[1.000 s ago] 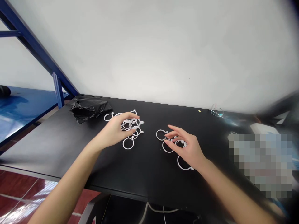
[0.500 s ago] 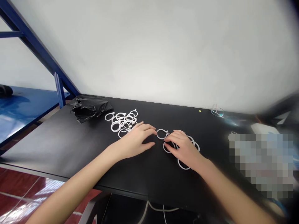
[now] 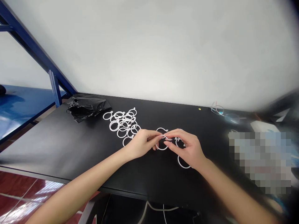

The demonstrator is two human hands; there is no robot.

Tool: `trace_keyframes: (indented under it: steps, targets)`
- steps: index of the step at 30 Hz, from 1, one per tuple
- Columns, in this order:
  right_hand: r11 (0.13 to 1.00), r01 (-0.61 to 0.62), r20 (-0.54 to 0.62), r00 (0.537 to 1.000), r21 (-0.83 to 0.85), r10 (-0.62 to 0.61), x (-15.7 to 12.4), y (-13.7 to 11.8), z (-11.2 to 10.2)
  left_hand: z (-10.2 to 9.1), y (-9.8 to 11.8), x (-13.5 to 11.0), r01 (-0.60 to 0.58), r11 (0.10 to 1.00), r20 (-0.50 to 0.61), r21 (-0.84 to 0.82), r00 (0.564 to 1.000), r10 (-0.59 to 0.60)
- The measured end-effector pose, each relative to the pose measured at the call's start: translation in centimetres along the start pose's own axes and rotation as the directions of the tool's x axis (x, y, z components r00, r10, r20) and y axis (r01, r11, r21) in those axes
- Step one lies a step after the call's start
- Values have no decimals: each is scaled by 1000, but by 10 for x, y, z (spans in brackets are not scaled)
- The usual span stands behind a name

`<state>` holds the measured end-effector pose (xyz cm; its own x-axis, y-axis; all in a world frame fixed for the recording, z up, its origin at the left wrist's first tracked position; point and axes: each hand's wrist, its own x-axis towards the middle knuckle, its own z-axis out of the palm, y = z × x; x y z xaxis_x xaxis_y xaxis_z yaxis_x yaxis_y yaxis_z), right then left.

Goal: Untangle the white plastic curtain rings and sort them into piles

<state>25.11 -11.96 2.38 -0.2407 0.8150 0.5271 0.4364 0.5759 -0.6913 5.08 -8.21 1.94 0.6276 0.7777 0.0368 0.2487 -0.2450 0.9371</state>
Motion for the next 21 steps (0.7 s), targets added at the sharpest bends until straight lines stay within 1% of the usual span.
trace_keyframes:
  steps: [3,5,7,9,11,12,14,16,17,19,21]
  targets:
    - [997,-68,53,996,34,66,1,-1,-3,-3,2,1,43,999,-24,-34,999,-43]
    - [996,-84,36,996,32,83,-1,0,-1,-1,5,0,23,1000,-54,-8,998,-24]
    - [998,-60,-27,998,14,60,-5,0,5,5,9,-3,-45,997,-88,70,995,51]
    - [1000,-22,-119,993,-11,20,-10,-1,12,12,10,-7,-143,967,-105,213,980,168]
    - [1000,3,-192,981,-21,-7,-15,-2,19,17,8,-9,-233,903,-104,360,952,287]
    - [1000,8,-210,978,-19,-12,-17,-3,21,18,6,-9,-270,869,-103,414,935,340]
    - [1000,17,-219,975,-2,-17,-20,-4,25,19,2,-9,-335,817,-93,468,901,423]
    - [999,44,-217,975,24,-38,-22,-7,26,20,0,-8,-388,793,-72,470,878,473]
    - [997,63,-222,974,38,-53,-22,-9,27,20,-1,-8,-404,791,-60,460,874,482]
    - [996,76,-220,973,53,-62,-22,-11,25,19,1,-8,-414,792,-31,448,878,477]
    - [998,40,-172,985,51,-31,-20,-12,21,14,3,-8,-402,771,-3,493,886,464]
